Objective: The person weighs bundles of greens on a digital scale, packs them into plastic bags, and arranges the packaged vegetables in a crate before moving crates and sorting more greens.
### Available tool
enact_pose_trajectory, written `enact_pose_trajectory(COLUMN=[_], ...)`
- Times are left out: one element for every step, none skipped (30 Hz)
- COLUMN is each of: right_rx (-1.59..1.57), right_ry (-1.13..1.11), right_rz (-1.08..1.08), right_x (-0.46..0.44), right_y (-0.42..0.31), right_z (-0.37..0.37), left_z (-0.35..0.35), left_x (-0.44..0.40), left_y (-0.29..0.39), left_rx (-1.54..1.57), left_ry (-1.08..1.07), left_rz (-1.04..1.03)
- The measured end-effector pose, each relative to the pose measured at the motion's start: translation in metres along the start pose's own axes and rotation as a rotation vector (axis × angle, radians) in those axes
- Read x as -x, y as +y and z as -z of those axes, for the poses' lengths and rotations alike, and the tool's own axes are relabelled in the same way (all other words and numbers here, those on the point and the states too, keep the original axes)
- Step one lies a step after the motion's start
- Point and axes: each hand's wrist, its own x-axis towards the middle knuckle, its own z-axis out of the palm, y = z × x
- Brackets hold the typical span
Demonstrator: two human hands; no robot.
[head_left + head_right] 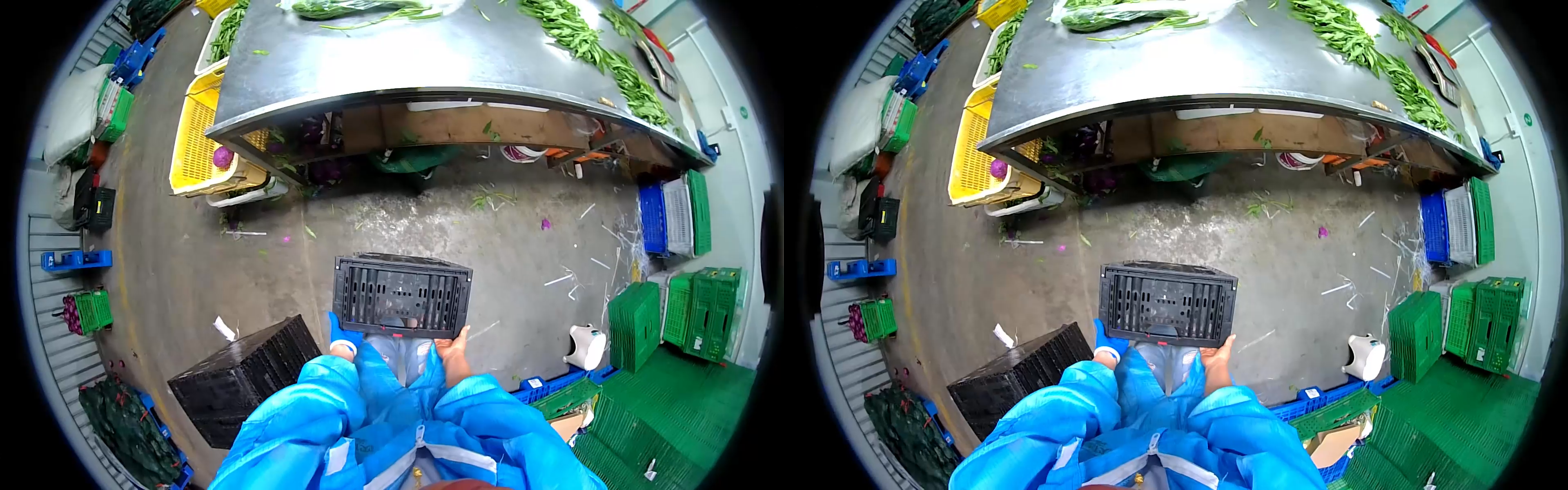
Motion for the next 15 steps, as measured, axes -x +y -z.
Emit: enact_pose_trajectory(right_rx=[0.021, 0.036, 0.096, 0.081, 0.053, 0.023, 0.076, 0.124, 0.169, 0.321, 0.539, 0.759, 1.211, 1.662, 2.174], right_ry=[-0.010, -0.021, -0.170, -0.053, -0.033, -0.021, -0.079, -0.127, -0.161, -0.211, -0.079, 0.054, 0.057, 0.054, -0.115], right_rz=[-0.035, -0.069, -0.081, -0.125, -0.094, -0.065, -0.102, -0.139, -0.177, -0.260, -0.246, -0.231, -0.160, -0.074, 0.636], right_x=[-0.012, -0.009, -0.009, -0.004, 0.009, 0.019, 0.014, 0.011, 0.011, 0.015, 0.019, 0.021, 0.040, 0.071, 0.096], right_y=[-0.009, -0.015, -0.016, -0.019, -0.017, -0.014, -0.016, -0.024, -0.029, -0.036, -0.036, -0.036, -0.034, -0.026, -0.009], right_z=[0.008, 0.006, 0.005, 0.000, 0.000, -0.004, -0.013, -0.013, -0.004, -0.010, -0.015, -0.015, -0.032, -0.054, -0.066], left_z=[-0.018, -0.020, -0.016, -0.001, 0.001, 0.004, 0.002, 0.011, 0.021, 0.030, 0.016, 0.017, 0.007, -0.006, 0.021], left_x=[0.011, 0.004, 0.004, 0.013, 0.015, 0.016, 0.011, 0.006, -0.003, -0.014, -0.005, -0.008, -0.001, 0.007, -0.010], left_y=[-0.005, -0.003, 0.002, 0.002, 0.001, -0.004, -0.007, -0.008, -0.005, -0.004, -0.006, -0.002, -0.003, -0.006, 0.007], left_rx=[-0.013, -0.020, -0.030, -0.032, 0.026, 0.032, 0.048, 0.060, 0.026, -0.009, -0.104, -0.091, -0.119, -0.147, -0.093], left_ry=[0.112, 0.066, 0.034, 0.020, -0.067, 0.043, -0.008, -0.048, 0.034, 0.120, 0.112, 0.162, 0.183, 0.193, 0.236], left_rz=[-0.003, 0.033, 0.073, 0.110, 0.114, 0.075, 0.069, 0.070, 0.065, 0.065, 0.021, 0.008, -0.029, -0.064, 0.084])
